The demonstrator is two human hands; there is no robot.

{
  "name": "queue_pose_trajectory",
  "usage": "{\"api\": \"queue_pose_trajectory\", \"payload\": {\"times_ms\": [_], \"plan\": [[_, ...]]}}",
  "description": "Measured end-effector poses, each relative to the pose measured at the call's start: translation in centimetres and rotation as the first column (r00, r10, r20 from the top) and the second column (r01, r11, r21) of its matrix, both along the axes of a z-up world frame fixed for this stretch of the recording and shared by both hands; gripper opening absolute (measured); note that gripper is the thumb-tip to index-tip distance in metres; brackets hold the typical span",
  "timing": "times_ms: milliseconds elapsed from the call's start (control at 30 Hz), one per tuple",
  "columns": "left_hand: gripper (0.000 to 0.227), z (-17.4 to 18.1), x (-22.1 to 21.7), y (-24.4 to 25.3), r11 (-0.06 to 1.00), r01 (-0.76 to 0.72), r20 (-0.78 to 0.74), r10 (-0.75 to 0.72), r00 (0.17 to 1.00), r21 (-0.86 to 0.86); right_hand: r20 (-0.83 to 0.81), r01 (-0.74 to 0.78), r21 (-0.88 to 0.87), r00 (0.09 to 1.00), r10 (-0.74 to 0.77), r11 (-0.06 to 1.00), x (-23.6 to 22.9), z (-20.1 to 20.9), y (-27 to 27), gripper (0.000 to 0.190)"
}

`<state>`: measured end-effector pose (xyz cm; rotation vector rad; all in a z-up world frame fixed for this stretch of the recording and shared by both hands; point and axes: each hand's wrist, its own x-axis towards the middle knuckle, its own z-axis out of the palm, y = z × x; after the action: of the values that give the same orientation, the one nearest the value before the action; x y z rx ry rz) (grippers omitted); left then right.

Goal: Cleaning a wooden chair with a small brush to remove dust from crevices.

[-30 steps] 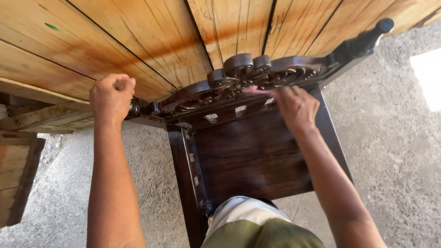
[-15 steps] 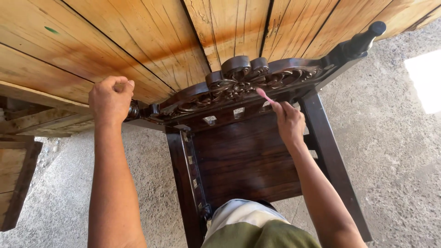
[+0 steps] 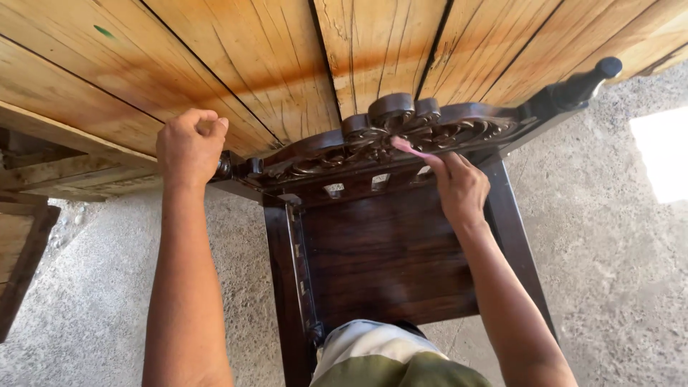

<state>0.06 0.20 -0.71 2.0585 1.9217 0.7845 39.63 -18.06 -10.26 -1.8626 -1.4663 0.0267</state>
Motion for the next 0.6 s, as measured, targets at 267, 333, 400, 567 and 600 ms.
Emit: {"api": "queue_pose_trajectory", "payload": {"times_ms": [267,333,400,567,600], "plan": [[0.027,-0.2,-0.1,0.2,1.000,-0.003,-0.047,0.005,0.999,0.030,0.142,-0.015,-0.046,0.990,0.022,0.999,0.0,2.1,0.7,0.036],[0.027,-0.2,-0.2,0.2,1.000,0.003,-0.029,-0.002,1.000,0.018,0.146,-0.010,-0.065,0.989,0.020,0.998,0.6,2.4,0.4,0.035],[0.027,-0.3,0.0,0.2,1.000,-0.006,-0.032,0.006,0.999,0.006,0.115,0.019,-0.115,0.993,-0.006,0.993,1.0,3.0,0.0,0.033],[0.027,-1.6,-0.6,0.4,0.998,-0.001,-0.059,0.004,0.998,0.062,-0.019,-0.022,-0.208,1.000,0.018,0.978,-0.5,0.1,0.8,0.034],[0.027,-1.6,-0.6,0.9,0.994,0.009,-0.078,-0.001,0.997,0.108,-0.157,-0.076,-0.248,0.987,0.037,0.966,-0.5,-1.1,1.1,0.037]]}}
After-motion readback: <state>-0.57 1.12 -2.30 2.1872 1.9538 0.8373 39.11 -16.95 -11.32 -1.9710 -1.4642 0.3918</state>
